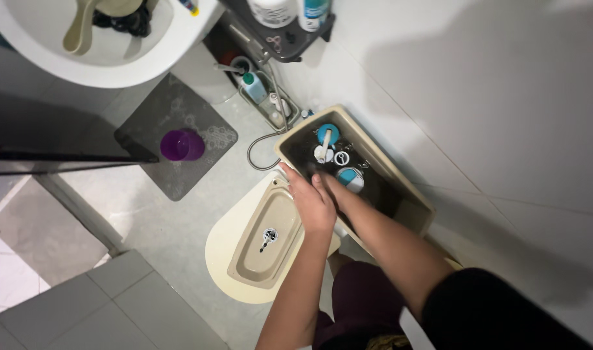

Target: The person cleans the toilet tank lid and the interior of the toilet tank with a sponge and water, then cleans the toilet seat.

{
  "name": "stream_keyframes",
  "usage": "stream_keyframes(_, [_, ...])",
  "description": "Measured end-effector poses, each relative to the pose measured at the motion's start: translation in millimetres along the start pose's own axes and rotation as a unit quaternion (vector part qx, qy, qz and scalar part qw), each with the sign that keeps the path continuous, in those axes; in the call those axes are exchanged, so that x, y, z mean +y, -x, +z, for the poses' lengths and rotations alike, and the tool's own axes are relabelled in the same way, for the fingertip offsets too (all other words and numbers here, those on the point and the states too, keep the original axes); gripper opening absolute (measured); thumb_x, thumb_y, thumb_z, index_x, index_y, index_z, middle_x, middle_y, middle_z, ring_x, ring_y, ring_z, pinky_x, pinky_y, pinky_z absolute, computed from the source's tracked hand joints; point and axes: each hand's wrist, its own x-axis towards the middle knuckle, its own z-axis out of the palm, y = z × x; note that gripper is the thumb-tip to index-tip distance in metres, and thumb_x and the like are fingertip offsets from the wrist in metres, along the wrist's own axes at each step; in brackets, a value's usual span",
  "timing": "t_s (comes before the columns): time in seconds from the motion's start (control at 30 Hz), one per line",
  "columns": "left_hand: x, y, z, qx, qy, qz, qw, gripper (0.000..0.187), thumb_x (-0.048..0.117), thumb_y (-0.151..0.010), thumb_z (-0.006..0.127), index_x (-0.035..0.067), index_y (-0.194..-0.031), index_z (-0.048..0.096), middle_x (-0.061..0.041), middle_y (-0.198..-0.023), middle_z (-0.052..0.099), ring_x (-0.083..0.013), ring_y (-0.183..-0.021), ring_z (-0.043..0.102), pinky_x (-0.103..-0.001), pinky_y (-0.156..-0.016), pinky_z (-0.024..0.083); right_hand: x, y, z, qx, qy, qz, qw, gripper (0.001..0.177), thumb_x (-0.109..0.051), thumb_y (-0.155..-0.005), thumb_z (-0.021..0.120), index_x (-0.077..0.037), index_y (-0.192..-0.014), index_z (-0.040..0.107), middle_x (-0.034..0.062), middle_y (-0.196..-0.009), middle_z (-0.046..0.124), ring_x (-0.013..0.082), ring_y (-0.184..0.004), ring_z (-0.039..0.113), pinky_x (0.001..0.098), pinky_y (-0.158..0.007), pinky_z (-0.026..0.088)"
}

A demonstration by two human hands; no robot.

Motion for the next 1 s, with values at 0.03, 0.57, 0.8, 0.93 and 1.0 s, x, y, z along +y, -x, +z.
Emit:
stream_keyframes(0.03, [1,-1,0,-0.001,0.000,-0.003,1.000,0.072,0.015,-0.094,0.043,-0.009,-0.145,-0.002,-0.033,-0.146,0.027,-0.0469,-0.133,0.028,-0.049,-0.114,0.014,4,-34,-3,0.012,-0.023,0.014,1.000,0.043,-0.028,-0.095,0.040,-0.003,-0.129,0.051,0.0109,-0.123,0.059,0.0193,-0.109,0.056,0.0314,-0.096,0.042])
stream_keyframes(0.57, [-5,1,4,-0.003,-0.047,-0.007,0.999,0.072,0.016,-0.095,0.044,-0.006,-0.146,-0.001,-0.027,-0.150,0.024,-0.0363,-0.138,0.027,-0.053,-0.113,0.008,-8,74,-2,0.061,0.047,0.144,0.987,0.049,-0.034,-0.098,0.032,-0.006,-0.134,0.050,0.0061,-0.131,0.057,0.0125,-0.118,0.052,0.0279,-0.100,0.038])
stream_keyframes(0.8, [-4,0,4,0.003,-0.057,0.001,0.998,0.071,0.014,-0.095,0.044,-0.007,-0.146,-0.001,-0.026,-0.150,0.024,-0.0357,-0.139,0.026,-0.055,-0.113,0.005,7,103,-30,0.096,0.165,0.439,0.878,0.055,-0.040,-0.098,0.024,-0.009,-0.129,0.057,0.0112,-0.131,0.056,0.0198,-0.117,0.053,0.0381,-0.101,0.038])
stream_keyframes(0.93, [-4,0,3,-0.004,-0.064,-0.020,0.998,0.071,0.015,-0.095,0.045,-0.005,-0.146,0.000,-0.024,-0.149,0.028,-0.0329,-0.138,0.030,-0.055,-0.114,0.005,66,63,-51,0.146,0.060,0.321,0.934,0.053,-0.039,-0.098,0.024,-0.006,-0.130,0.051,0.0100,-0.131,0.054,0.0183,-0.117,0.051,0.0372,-0.102,0.035])
stream_keyframes(1.0, [-5,0,4,-0.023,-0.062,-0.046,0.997,0.072,0.016,-0.096,0.043,-0.005,-0.147,-0.002,-0.021,-0.146,0.033,-0.0311,-0.136,0.033,-0.056,-0.116,0.004,64,52,-51,0.150,0.064,0.288,0.944,0.052,-0.036,-0.097,0.026,-0.006,-0.130,0.052,0.0119,-0.130,0.056,0.0204,-0.116,0.053,0.0375,-0.100,0.038])
